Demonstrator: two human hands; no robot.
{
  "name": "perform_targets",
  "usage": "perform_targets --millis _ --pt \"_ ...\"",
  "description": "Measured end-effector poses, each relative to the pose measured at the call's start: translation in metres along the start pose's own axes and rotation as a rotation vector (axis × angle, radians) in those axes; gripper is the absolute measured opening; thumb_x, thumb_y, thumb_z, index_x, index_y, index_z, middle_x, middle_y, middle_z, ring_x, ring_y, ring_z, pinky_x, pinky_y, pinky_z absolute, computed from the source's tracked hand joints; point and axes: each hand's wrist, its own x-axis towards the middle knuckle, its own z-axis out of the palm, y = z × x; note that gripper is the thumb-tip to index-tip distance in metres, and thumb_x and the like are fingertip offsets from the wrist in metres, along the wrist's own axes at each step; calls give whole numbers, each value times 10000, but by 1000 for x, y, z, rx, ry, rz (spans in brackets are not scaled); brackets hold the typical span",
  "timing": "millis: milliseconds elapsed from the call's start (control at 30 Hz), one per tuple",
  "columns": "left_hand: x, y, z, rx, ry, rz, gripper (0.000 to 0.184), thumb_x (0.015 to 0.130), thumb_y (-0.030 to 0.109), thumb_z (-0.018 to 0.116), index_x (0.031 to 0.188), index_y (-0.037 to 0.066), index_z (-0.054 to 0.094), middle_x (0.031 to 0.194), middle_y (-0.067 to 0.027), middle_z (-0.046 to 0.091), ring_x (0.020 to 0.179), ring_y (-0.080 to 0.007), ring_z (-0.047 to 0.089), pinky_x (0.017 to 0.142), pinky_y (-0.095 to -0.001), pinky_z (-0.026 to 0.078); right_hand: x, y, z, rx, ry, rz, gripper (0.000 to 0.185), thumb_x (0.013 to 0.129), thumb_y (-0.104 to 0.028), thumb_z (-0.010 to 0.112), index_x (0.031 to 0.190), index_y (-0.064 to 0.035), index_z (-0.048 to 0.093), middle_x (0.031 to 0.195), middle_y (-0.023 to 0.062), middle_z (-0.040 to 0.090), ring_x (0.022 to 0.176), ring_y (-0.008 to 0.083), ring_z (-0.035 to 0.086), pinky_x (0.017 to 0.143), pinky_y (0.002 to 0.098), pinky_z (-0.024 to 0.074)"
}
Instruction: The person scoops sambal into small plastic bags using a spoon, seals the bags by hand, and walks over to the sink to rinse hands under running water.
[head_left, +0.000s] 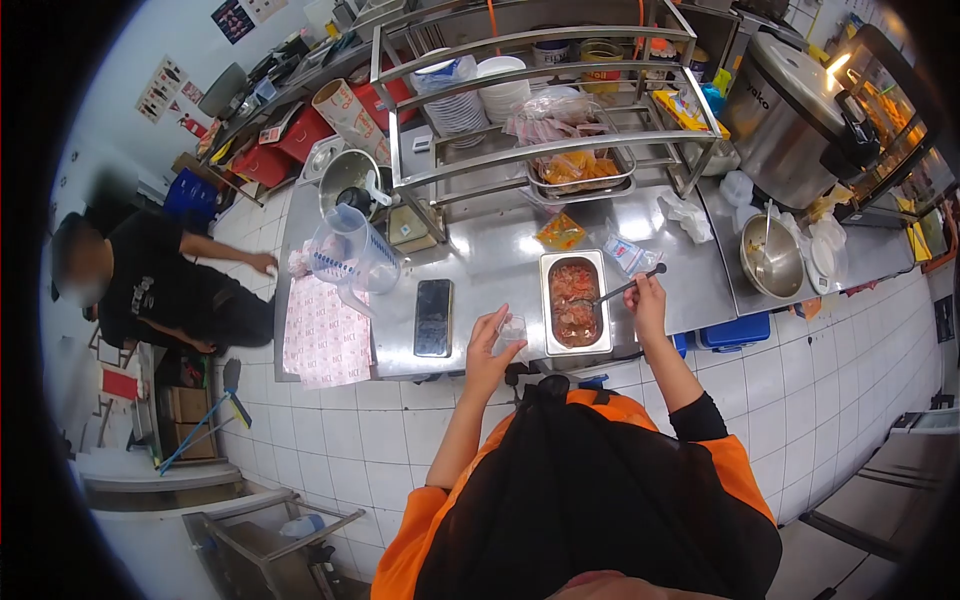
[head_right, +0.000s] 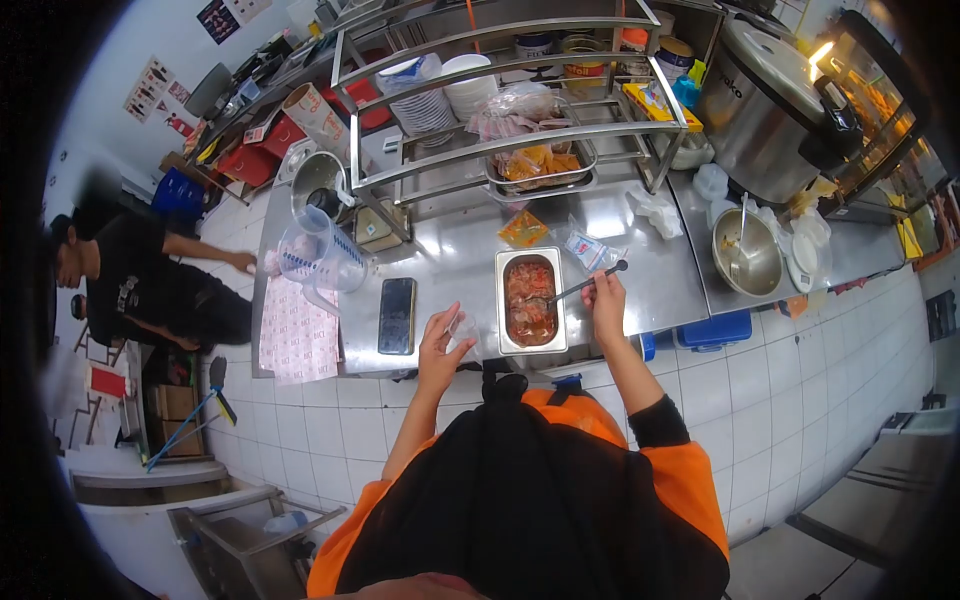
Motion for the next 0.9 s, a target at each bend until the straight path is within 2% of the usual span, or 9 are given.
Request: perform_targets --millis 33,133,233,433,633,733,867,900 --pt "3 1 0 19 3 1 673 744 -156 665 1365 28 481 1217 -77 464 1198 -206 494 1063 -318 399 -2 -2 1 5 -7 -5 182 977 -244 503 900 -85 548 644 8 549 528 69 470 491 198 347" --pt "8 3 -2 213 17 104 633 736 42 770 1325 52 539 1137 -98 537 1121 -215 549 963 -319 426 -1 -2 2 1 -6 -2 181 978 -241 501 896 -86 545 642 5 546 528 66 468 486 197 343" --pt "11 16 -3 344 18 157 631 727 89 785 1313 57 552 1089 -110 557 1078 -233 560 923 -324 433 -2 -6 3 12 17 3 174 975 -230 504 892 -81 539 646 10 544 524 69 464 482 197 341" --pt "22 16 1 405 2 203 642 720 117 795 1311 55 550 1110 -114 546 1044 -256 560 908 -327 441 -2 -50 21 224 -75 8 146 967 -189 509 886 -70 532 651 27 533 508 90 452 481 206 358" --pt "55 45 25 439 -22 345 633 732 121 792 1308 42 541 1126 -131 548 1052 -278 558 904 -346 446 -6 -123 59 354 -185 23 121 942 -181 536 900 -69 554 632 9 515 501 86 425 498 240 348" --pt "72 47 41 394 -50 416 624 743 119 785 1305 23 532 1144 -138 543 1066 -287 553 907 -350 448 -6 -148 74 396 -236 46 131 946 -167 526 874 -57 536 639 31 522 503 112 438 500 235 372" --pt "80 53 61 312 -10 427 604 761 150 769 1303 33 531 1173 -145 532 1041 -301 560 905 -350 459 -2 -155 81 389 -197 -1 128 938 -167 539 864 -61 535 643 34 527 503 112 437 497 234 363" --pt "79 64 65 278 4 372 501 739 133 786 1158 -45 577 1142 -152 549 1063 -295 562 909 -337 450 -2 -154 81 376 -196 -11 124 937 -162 542 864 -62 534 647 41 530 503 110 439 484 234 363"
